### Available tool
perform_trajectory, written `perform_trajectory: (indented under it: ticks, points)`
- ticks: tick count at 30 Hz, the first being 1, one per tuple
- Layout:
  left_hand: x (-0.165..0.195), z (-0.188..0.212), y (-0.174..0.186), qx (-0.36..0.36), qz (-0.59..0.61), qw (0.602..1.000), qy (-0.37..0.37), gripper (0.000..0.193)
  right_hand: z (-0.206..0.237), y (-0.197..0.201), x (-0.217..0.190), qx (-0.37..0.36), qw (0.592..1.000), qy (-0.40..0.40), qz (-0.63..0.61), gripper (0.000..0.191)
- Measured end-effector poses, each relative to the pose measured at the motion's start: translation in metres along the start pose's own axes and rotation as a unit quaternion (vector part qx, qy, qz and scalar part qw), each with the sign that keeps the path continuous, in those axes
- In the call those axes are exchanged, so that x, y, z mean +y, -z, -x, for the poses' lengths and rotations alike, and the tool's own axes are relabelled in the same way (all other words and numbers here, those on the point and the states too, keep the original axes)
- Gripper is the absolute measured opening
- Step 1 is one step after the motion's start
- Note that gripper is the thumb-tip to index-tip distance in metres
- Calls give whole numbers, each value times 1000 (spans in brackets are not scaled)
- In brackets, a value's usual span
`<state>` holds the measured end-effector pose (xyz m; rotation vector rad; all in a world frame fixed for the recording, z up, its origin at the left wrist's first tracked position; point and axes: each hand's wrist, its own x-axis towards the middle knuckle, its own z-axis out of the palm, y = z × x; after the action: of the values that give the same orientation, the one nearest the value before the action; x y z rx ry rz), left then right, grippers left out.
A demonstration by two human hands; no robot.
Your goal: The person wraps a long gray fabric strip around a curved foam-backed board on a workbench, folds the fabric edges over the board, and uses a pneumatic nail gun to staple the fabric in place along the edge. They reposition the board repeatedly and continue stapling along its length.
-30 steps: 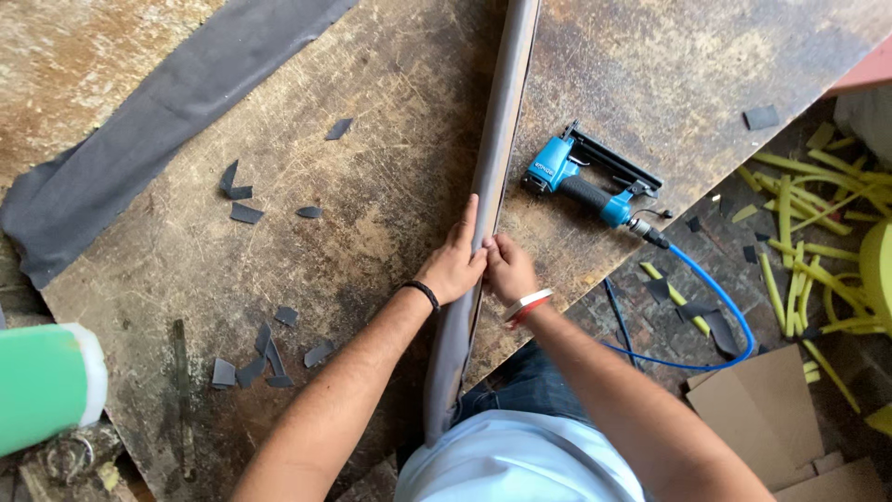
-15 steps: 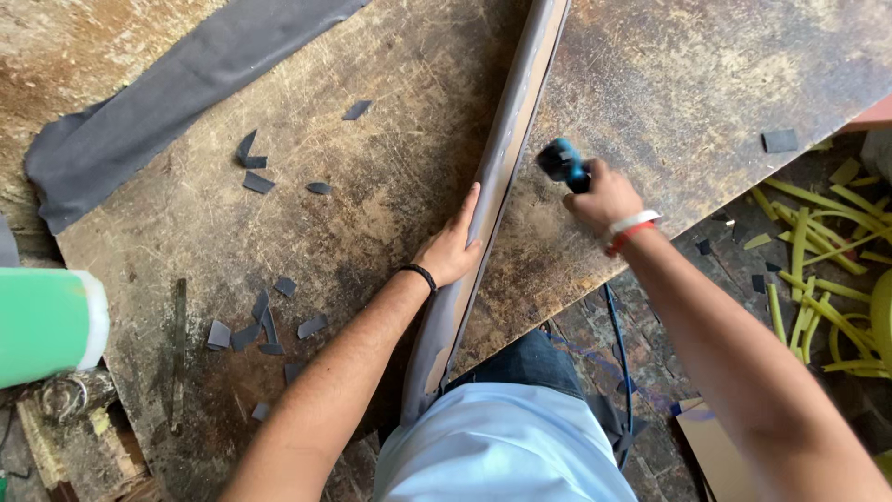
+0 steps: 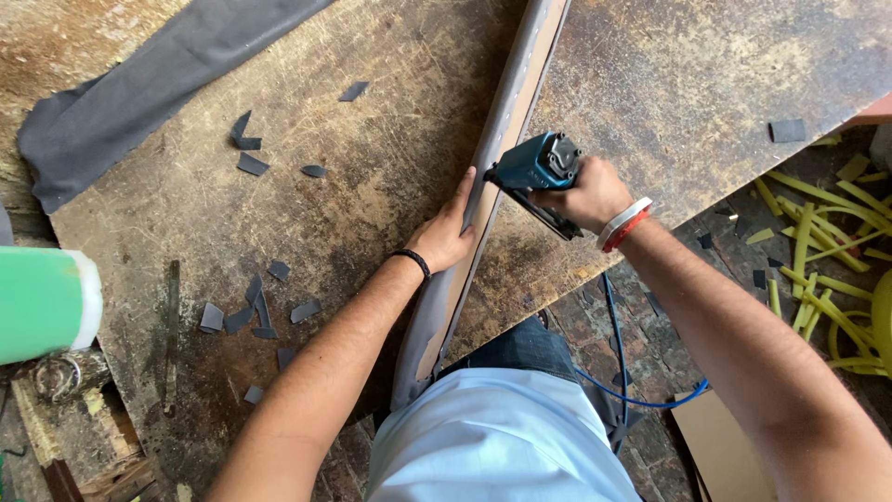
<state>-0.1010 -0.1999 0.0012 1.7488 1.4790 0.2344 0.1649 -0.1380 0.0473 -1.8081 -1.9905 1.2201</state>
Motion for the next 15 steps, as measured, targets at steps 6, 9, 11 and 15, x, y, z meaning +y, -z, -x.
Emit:
perform_trajectory:
  ticks: [6, 9, 11, 15]
  points:
    - [13, 4, 4, -11, -6, 1000, 25, 101, 25, -16, -1, -23, 1000, 9, 7, 34]
    - [19, 6, 5, -32, -15, 998, 57, 104, 35, -21, -3, -20, 998, 45, 25, 36]
    - [23, 6, 6, -37, -16, 997, 65, 109, 42, -23, -4, -38, 998, 40, 13, 36]
    - [26, 7, 5, -45, -20, 996, 69, 114, 53, -28, -5, -29, 998, 43, 44, 38]
